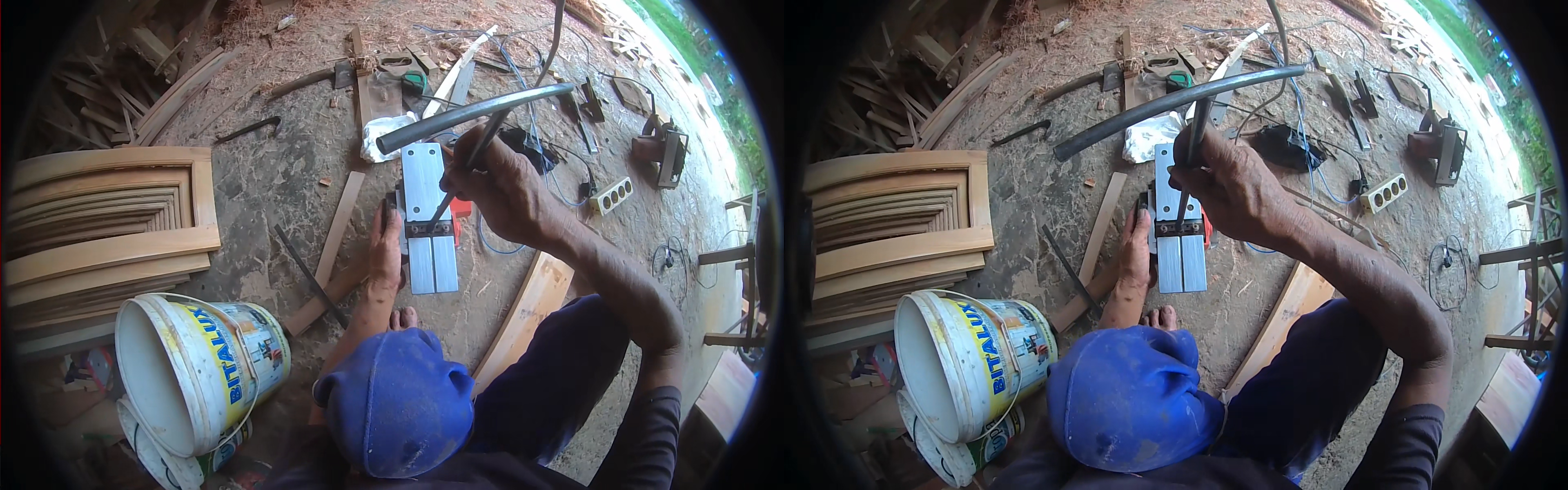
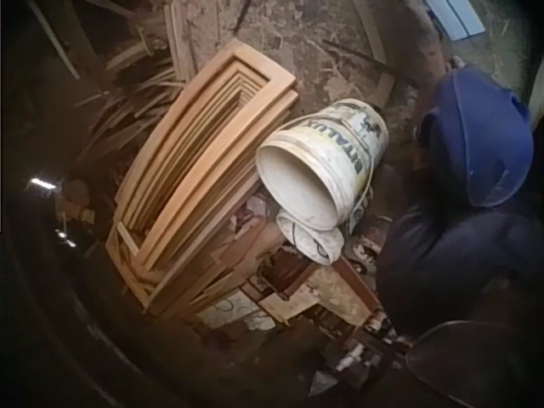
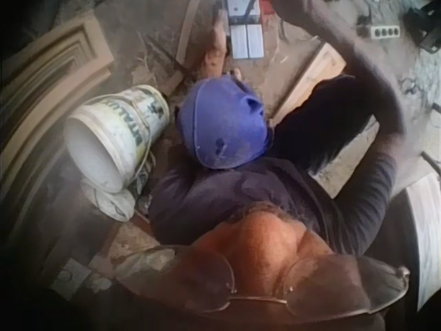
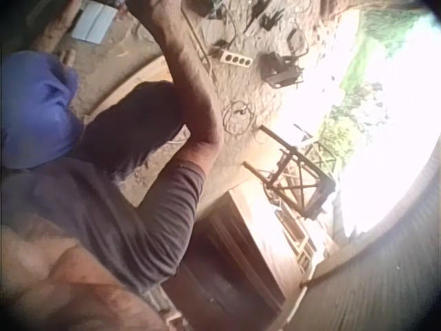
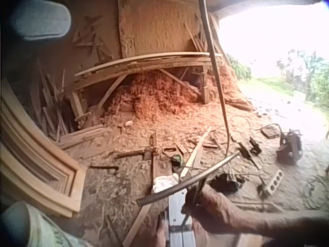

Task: The person sits on the floor and assembles a handheld power tool by attaching a metal base plate to the motor housing. They use a screwdriver to tighten screws and a hammer to tap the components into alignment.

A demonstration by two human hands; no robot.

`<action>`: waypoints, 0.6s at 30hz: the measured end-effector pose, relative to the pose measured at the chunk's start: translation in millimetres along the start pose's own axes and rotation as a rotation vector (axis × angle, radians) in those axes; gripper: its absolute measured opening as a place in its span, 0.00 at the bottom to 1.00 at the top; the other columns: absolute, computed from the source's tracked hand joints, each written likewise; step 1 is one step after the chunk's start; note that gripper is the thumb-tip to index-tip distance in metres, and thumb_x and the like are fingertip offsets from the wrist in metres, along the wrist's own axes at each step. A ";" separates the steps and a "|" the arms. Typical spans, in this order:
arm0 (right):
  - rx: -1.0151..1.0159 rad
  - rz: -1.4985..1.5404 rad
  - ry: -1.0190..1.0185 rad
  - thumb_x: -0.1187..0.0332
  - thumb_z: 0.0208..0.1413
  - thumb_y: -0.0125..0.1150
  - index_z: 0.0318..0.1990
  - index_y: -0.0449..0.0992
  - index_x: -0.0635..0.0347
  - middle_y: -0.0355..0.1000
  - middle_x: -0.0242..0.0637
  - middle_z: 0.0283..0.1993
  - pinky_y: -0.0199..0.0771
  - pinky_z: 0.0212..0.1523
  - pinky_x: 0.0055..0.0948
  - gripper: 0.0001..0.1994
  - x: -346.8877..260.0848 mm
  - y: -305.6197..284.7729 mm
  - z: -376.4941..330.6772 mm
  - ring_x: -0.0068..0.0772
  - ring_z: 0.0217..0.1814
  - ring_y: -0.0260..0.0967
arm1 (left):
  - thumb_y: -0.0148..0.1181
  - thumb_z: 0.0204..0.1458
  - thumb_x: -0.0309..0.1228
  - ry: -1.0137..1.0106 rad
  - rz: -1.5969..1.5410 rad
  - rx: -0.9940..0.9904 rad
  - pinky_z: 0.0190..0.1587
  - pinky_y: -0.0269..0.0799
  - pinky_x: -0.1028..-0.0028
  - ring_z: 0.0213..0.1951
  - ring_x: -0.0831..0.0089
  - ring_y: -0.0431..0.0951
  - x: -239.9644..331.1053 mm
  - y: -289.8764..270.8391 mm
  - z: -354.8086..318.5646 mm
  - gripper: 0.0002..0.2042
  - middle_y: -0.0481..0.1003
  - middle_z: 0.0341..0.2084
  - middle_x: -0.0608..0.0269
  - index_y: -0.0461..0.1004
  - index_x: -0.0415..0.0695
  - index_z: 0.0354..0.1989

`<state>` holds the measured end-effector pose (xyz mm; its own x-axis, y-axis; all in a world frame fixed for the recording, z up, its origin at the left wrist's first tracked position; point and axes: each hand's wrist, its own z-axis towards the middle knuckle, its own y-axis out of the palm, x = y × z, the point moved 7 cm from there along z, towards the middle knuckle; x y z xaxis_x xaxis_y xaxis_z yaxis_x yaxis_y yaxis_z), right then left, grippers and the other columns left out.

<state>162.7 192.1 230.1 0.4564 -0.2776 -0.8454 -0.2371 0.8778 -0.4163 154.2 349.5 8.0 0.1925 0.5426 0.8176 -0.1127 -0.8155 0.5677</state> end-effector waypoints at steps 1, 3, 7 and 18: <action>-0.003 0.005 0.009 0.74 0.63 0.60 0.43 0.67 0.59 0.76 0.40 0.32 0.78 0.35 0.34 0.07 1.0 1.1 1.0 0.37 0.36 0.81 | 0.37 0.71 0.43 0.006 0.011 0.019 0.51 0.83 0.55 0.50 0.55 0.81 -1.6 -2.2 0.1 0.23 0.74 0.54 0.46 0.59 0.40 0.66; -0.030 -0.031 0.011 0.73 0.63 0.60 0.45 0.68 0.59 0.76 0.40 0.32 0.78 0.35 0.35 0.07 2.2 3.5 3.7 0.36 0.36 0.81 | 0.36 0.71 0.43 0.012 0.040 0.044 0.52 0.82 0.55 0.51 0.55 0.81 -2.8 -7.6 1.8 0.23 0.74 0.54 0.46 0.59 0.40 0.66; -0.147 -0.119 -0.033 0.69 0.68 0.53 0.48 0.72 0.61 0.78 0.36 0.40 0.79 0.48 0.38 0.07 -7.1 13.0 15.5 0.36 0.45 0.80 | 0.37 0.71 0.43 0.021 0.045 0.084 0.51 0.82 0.55 0.50 0.55 0.81 4.6 -19.1 2.1 0.23 0.75 0.53 0.46 0.60 0.41 0.65; -0.036 -0.465 -0.084 0.54 0.53 0.71 0.29 0.69 0.55 0.70 0.39 0.27 0.73 0.29 0.44 0.18 5.6 4.4 13.0 0.47 0.28 0.72 | 0.42 0.70 0.44 -0.044 0.043 0.133 0.57 0.75 0.59 0.56 0.58 0.75 -21.5 -27.3 -4.7 0.24 0.70 0.58 0.51 0.60 0.41 0.67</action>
<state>175.3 199.5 227.9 0.5889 -0.6039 -0.5371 -0.0199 0.6536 -0.7566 148.6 361.1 -24.7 0.2336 0.4998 0.8340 0.0080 -0.8587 0.5124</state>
